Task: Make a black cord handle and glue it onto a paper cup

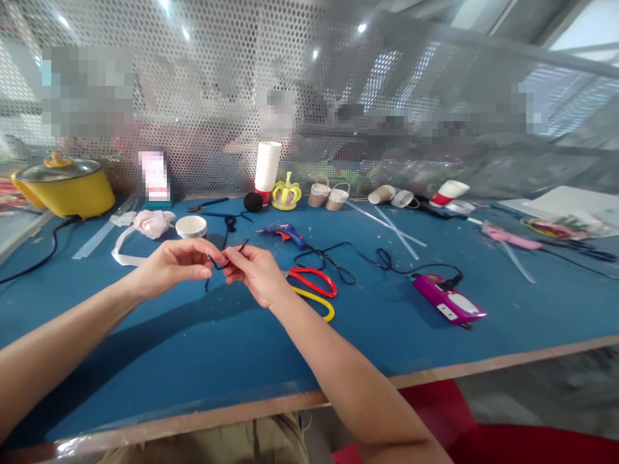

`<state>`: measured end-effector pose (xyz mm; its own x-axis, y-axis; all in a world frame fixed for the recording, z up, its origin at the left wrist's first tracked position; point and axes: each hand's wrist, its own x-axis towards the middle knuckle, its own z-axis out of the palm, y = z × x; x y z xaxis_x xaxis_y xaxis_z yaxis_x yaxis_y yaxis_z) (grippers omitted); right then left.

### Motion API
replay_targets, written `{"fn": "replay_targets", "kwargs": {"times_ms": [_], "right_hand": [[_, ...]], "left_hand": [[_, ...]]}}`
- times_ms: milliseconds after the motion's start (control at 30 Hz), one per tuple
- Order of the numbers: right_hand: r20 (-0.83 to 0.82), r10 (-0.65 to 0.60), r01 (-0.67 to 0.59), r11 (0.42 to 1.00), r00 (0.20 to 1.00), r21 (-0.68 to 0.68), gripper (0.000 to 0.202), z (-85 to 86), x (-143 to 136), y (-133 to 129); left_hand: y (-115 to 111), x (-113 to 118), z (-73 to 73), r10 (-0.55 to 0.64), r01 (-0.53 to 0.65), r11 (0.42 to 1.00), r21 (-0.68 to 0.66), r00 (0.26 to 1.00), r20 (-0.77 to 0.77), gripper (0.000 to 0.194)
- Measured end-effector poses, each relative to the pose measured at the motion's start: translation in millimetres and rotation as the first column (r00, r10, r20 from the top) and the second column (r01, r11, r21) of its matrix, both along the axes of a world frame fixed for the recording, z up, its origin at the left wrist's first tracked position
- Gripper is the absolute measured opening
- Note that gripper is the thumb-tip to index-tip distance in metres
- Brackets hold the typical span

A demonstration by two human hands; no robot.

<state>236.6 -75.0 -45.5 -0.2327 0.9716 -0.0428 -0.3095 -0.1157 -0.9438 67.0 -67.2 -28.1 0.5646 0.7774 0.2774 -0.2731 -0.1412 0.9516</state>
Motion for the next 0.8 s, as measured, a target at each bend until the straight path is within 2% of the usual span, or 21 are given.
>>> {"fn": "replay_targets", "kwargs": {"times_ms": [133,267,367,467,633,800], "right_hand": [[-0.033,0.032,-0.032,0.999,0.999,-0.019,0.021,0.5,0,0],[-0.233,0.090,-0.097,0.995,0.968,-0.020,0.022,3.5,-1,0],[-0.350,0.160,-0.171,0.985,0.923,0.000,0.019,5.7,-2,-2],[-0.396,0.224,-0.227,0.973,0.891,0.039,0.017,7.7,-2,-6],[-0.379,0.257,-0.254,0.965,0.889,0.060,0.016,11.3,0,-9],[-0.331,0.265,-0.267,0.963,0.906,0.040,0.018,12.5,-1,-12]], "left_hand": [[-3,3,1.1,0.050,-0.050,0.997,0.058,0.999,0.000,0.009],[2,0,0.6,0.133,-0.126,0.990,-0.060,0.981,0.142,0.014],[4,-3,0.8,0.090,-0.043,0.980,-0.193,0.965,0.246,0.017],[3,-3,1.2,0.012,0.064,0.968,-0.242,0.954,0.299,0.019],[0,-1,0.3,-0.058,0.143,0.953,-0.267,0.951,0.302,0.015],[0,-2,-1.7,-0.130,0.207,0.932,-0.298,0.957,0.258,0.020]]}}
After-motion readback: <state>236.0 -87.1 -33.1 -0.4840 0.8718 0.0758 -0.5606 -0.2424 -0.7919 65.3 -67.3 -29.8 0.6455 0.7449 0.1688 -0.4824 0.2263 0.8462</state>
